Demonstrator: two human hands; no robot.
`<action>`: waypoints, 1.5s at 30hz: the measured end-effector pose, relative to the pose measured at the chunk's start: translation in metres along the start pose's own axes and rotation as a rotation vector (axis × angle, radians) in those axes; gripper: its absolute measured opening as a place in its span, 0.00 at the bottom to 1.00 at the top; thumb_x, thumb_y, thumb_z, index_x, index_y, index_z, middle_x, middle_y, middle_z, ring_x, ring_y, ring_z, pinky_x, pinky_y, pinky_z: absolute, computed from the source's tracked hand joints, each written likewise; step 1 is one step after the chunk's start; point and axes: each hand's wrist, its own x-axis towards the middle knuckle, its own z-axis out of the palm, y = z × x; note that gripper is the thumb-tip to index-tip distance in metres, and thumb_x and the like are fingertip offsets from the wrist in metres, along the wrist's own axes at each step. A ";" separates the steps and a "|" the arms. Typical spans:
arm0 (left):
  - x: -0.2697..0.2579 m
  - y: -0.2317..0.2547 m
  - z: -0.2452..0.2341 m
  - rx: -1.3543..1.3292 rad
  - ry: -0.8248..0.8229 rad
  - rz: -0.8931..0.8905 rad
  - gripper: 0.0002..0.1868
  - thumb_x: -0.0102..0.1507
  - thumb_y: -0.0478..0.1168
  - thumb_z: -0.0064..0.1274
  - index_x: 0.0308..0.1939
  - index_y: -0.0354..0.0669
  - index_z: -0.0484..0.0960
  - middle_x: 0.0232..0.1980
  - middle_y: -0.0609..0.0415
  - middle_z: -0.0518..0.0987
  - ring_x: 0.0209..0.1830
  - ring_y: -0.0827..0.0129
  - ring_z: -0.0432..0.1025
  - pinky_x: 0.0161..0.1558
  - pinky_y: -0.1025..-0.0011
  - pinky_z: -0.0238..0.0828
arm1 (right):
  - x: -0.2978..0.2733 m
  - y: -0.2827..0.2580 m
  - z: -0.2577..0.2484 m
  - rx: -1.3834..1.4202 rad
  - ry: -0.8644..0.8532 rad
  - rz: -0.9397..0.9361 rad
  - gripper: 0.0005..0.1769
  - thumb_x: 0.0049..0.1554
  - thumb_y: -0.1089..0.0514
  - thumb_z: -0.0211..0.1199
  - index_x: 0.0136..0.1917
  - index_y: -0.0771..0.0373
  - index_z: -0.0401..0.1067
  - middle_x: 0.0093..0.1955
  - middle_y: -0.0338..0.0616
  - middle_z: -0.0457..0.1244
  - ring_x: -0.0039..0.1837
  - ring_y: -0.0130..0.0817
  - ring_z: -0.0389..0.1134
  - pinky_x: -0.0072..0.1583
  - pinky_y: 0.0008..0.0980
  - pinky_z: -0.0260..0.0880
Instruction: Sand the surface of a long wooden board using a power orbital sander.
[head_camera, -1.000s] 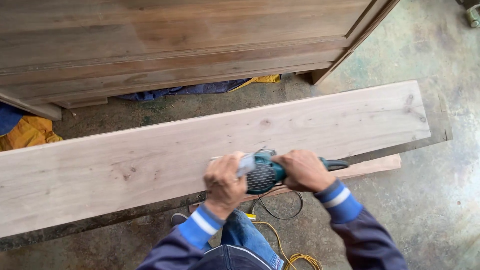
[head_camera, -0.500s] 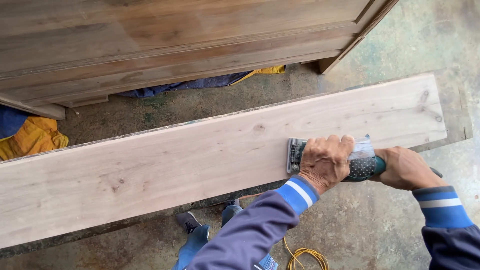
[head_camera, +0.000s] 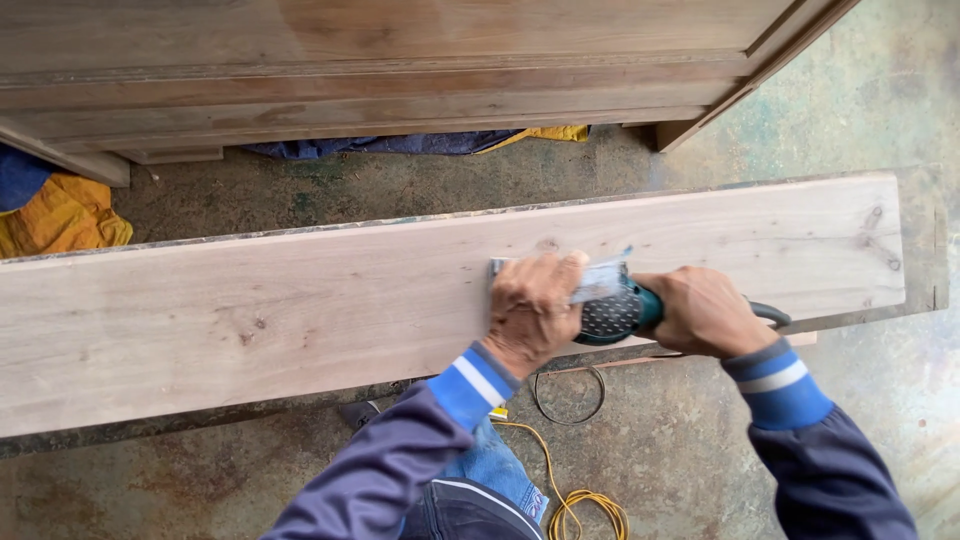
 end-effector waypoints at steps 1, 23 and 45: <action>-0.003 -0.010 -0.015 0.034 0.044 -0.014 0.16 0.58 0.34 0.57 0.50 0.40 0.80 0.32 0.52 0.77 0.28 0.66 0.71 0.32 0.64 0.63 | 0.010 -0.019 -0.009 -0.013 0.026 -0.095 0.21 0.44 0.52 0.71 0.53 0.49 0.78 0.34 0.56 0.69 0.38 0.55 0.72 0.44 0.50 0.72; 0.048 -0.046 -0.013 0.165 0.227 -0.133 0.12 0.57 0.36 0.60 0.44 0.40 0.78 0.28 0.54 0.74 0.24 0.67 0.69 0.29 0.65 0.62 | 0.094 -0.008 -0.042 -0.125 -0.071 -0.152 0.36 0.39 0.48 0.79 0.62 0.40 0.76 0.44 0.47 0.73 0.45 0.47 0.75 0.51 0.45 0.75; 0.050 0.054 0.123 -0.097 0.173 -0.141 0.12 0.74 0.42 0.42 0.44 0.39 0.77 0.24 0.45 0.74 0.19 0.65 0.69 0.22 0.66 0.61 | 0.037 0.276 0.073 -0.099 -0.210 0.204 0.32 0.35 0.40 0.83 0.49 0.58 0.85 0.40 0.45 0.75 0.42 0.37 0.78 0.51 0.38 0.78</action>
